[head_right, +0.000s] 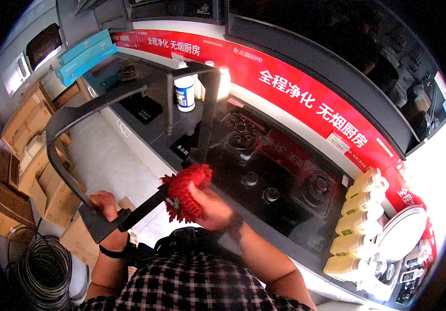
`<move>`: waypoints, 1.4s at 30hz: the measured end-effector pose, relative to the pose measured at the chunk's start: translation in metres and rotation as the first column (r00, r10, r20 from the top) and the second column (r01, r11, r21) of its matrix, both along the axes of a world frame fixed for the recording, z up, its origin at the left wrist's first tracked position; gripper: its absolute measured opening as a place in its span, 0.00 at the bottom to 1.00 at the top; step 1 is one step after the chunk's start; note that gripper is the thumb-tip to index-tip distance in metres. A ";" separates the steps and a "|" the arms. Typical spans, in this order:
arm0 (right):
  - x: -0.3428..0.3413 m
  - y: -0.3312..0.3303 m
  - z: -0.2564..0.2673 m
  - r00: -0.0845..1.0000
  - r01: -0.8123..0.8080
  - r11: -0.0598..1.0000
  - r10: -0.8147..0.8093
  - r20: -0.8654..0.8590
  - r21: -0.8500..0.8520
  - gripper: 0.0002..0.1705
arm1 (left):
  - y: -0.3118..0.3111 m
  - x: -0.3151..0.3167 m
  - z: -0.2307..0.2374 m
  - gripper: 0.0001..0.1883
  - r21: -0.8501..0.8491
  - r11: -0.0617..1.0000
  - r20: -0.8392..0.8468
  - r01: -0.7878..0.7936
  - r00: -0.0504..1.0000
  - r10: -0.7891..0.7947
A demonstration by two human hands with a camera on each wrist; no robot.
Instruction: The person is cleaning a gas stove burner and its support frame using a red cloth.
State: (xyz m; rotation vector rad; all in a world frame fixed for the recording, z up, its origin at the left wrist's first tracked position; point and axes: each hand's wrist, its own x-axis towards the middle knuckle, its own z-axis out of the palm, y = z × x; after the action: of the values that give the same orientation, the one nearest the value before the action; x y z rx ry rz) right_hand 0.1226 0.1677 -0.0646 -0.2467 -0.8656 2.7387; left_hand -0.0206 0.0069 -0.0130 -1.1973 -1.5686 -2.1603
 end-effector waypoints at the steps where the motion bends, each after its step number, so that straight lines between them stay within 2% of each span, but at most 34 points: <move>1: 0.000 -0.002 0.011 0.999 -0.040 0.999 0.040 0.004 -0.012 0.32 | -0.003 -0.002 -0.002 0.15 -0.025 0.999 -0.017 0.043 0.999 -0.044; 2: -0.001 0.000 0.012 0.997 -0.065 0.998 0.065 0.040 0.017 0.31 | -0.005 -0.003 -0.003 0.15 -0.051 0.995 -0.032 0.086 0.996 -0.088; 3: -0.002 0.002 0.012 0.993 -0.092 0.995 0.089 0.077 0.043 0.31 | -0.011 0.002 0.005 0.14 -0.163 0.982 0.011 0.091 0.996 -0.091; 6: -0.006 0.004 0.017 0.981 -0.156 0.981 0.141 0.134 0.113 0.27 | -0.008 0.009 0.006 0.13 -0.166 0.986 -0.118 0.007 0.993 -0.027; 7: -0.006 0.006 0.015 0.979 -0.164 0.977 0.144 0.147 0.138 0.28 | -0.008 0.013 0.003 0.13 -0.156 0.986 0.014 0.059 0.998 -0.057; 10: -0.009 0.012 -0.003 0.988 -0.103 0.979 0.081 0.128 0.175 0.26 | -0.007 0.011 -0.001 0.13 -0.203 0.978 -0.197 -0.045 0.980 0.004; 13: -0.008 0.010 -0.007 0.996 -0.039 0.978 0.020 0.093 0.205 0.25 | -0.007 0.011 0.003 0.12 -0.187 0.982 -0.145 -0.001 0.989 -0.027; 16: -0.004 0.016 -0.009 0.992 -0.052 0.953 0.015 0.124 0.298 0.26 | -0.008 0.008 -0.002 0.11 -0.131 0.988 0.097 0.082 0.993 -0.070; 17: -0.001 0.019 -0.010 0.989 -0.066 0.939 0.017 0.145 0.337 0.26 | -0.006 0.010 0.001 0.10 -0.028 0.990 0.203 0.141 0.970 -0.133; 20: 0.006 0.023 -0.006 0.995 -0.096 0.907 0.097 0.018 0.411 0.27 | -0.002 0.008 -0.004 0.08 0.183 0.974 0.448 0.131 0.871 -0.201; 21: 0.009 0.030 -0.007 0.991 -0.107 0.858 0.132 -0.015 0.502 0.29 | -0.004 0.008 -0.001 0.07 0.020 0.999 0.301 0.045 0.952 -0.049; 24: 0.015 0.038 -0.025 0.994 -0.103 0.870 0.071 0.086 0.482 0.31 | -0.007 -0.003 -0.007 0.07 0.008 0.996 0.265 0.085 0.961 -0.084; 27: 0.024 0.043 -0.017 0.987 -0.110 0.961 0.074 0.145 0.253 0.35 | -0.010 -0.012 -0.014 0.09 0.009 0.997 0.197 0.075 0.978 -0.075; 30: 0.018 0.047 -0.021 0.996 -0.010 0.996 0.017 -0.083 0.087 0.38 | -0.011 -0.016 -0.015 0.10 0.024 0.997 0.133 0.072 0.988 -0.075; 31: 0.017 0.041 -0.016 0.993 0.074 0.996 -0.068 -0.099 0.056 0.40 | -0.011 -0.016 -0.015 0.10 0.036 0.997 0.116 0.069 0.991 -0.073; 33: 0.016 0.040 -0.015 0.987 0.133 0.991 -0.134 -0.089 -0.013 0.39 | -0.008 -0.015 -0.014 0.10 0.062 0.996 0.082 0.066 0.994 -0.071; 35: 0.019 0.038 -0.013 0.984 0.144 0.988 -0.148 -0.100 -0.047 0.35 | -0.005 -0.011 -0.016 0.09 0.103 0.992 0.158 0.069 0.984 -0.085; 38: 0.011 0.040 -0.054 0.986 0.136 0.919 -0.160 -0.036 -0.370 0.36 | -0.004 -0.004 -0.014 0.07 0.120 0.986 0.311 0.117 0.939 -0.150; 39: 0.003 0.029 -0.025 0.974 -0.024 0.971 -0.031 -0.224 -0.240 0.35 | -0.004 -0.003 -0.013 0.06 0.119 0.983 0.367 0.142 0.913 -0.177; 40: -0.002 0.020 -0.016 0.975 0.025 0.972 -0.075 -0.207 -0.235 0.33 | -0.004 -0.002 -0.015 0.07 0.126 0.975 0.393 0.182 0.894 -0.217; 42: -0.007 0.016 -0.002 0.971 0.073 0.991 -0.096 -0.218 -0.111 0.29 | -0.003 -0.002 -0.019 0.07 0.141 0.955 0.441 0.260 0.848 -0.296</move>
State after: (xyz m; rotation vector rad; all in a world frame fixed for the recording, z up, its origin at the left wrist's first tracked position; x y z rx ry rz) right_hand 0.1158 0.1836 -0.0665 0.0061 -0.6411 2.6693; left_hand -0.0227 0.0038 -0.0321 -0.9866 -1.5268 -2.8345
